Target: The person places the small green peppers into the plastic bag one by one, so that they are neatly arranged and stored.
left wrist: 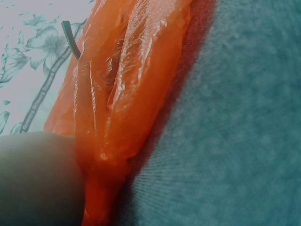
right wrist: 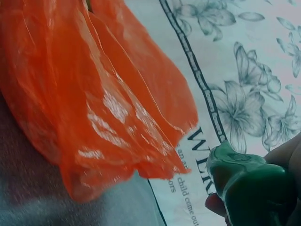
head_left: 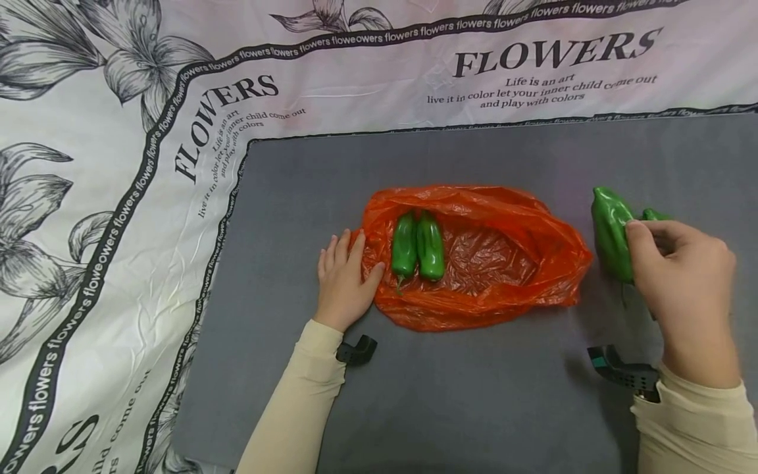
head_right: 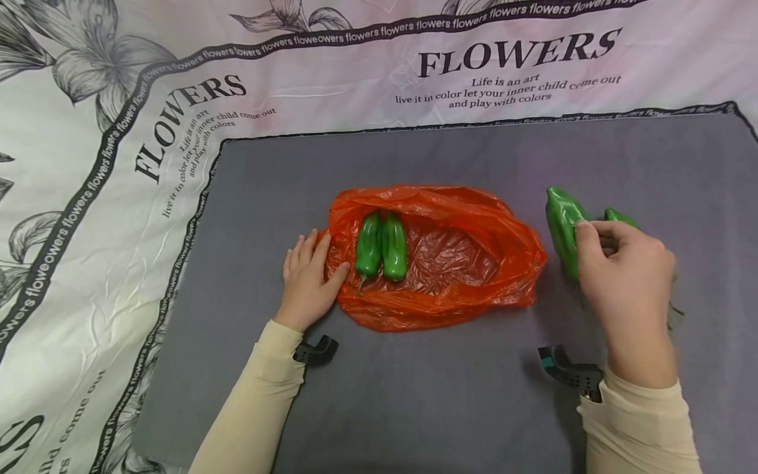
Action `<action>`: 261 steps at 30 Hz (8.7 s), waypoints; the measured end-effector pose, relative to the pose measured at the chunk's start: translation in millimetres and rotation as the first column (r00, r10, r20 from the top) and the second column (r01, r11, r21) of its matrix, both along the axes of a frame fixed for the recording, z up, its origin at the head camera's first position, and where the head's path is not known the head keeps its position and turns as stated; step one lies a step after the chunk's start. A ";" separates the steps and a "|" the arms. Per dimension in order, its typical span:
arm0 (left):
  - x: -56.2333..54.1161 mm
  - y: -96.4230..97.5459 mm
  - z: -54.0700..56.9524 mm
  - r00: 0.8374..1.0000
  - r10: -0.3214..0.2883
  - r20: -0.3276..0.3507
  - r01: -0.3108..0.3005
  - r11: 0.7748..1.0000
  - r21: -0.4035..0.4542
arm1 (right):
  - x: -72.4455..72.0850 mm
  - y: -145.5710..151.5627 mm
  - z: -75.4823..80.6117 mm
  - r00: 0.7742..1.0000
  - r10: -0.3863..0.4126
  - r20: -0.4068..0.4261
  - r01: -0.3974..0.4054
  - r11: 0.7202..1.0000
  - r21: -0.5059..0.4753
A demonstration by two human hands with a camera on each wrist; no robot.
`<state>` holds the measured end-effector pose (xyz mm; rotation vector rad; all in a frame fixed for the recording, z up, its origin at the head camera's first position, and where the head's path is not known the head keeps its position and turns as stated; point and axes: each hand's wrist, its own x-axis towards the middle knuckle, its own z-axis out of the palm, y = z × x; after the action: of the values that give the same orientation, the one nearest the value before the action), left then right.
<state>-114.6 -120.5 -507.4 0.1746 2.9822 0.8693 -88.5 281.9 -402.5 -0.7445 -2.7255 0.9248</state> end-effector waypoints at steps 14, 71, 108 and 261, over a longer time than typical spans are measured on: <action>0.4 -1.3 0.8 1.000 -0.005 0.000 0.005 1.000 0.007 | 3.4 -21.7 7.5 0.997 0.042 0.060 -0.038 0.997 -0.062; -0.8 -1.7 0.8 1.000 -0.015 0.001 0.015 1.000 0.000 | -31.6 -121.8 -11.9 0.855 0.494 -0.159 -0.510 0.856 -0.083; 1.3 2.8 -0.9 0.999 -0.020 0.034 0.021 1.000 -0.022 | -56.5 -117.6 -68.9 0.831 0.556 -0.019 -0.550 0.815 -0.182; -1.4 2.8 -0.1 1.000 -0.005 0.021 0.005 1.000 -0.023 | -46.9 48.0 -9.6 0.914 0.168 0.369 -0.177 0.984 -0.009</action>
<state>-116.0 -117.7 -507.5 0.1709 2.9698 0.8305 -135.4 329.8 -412.1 -0.7488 -3.1706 0.8570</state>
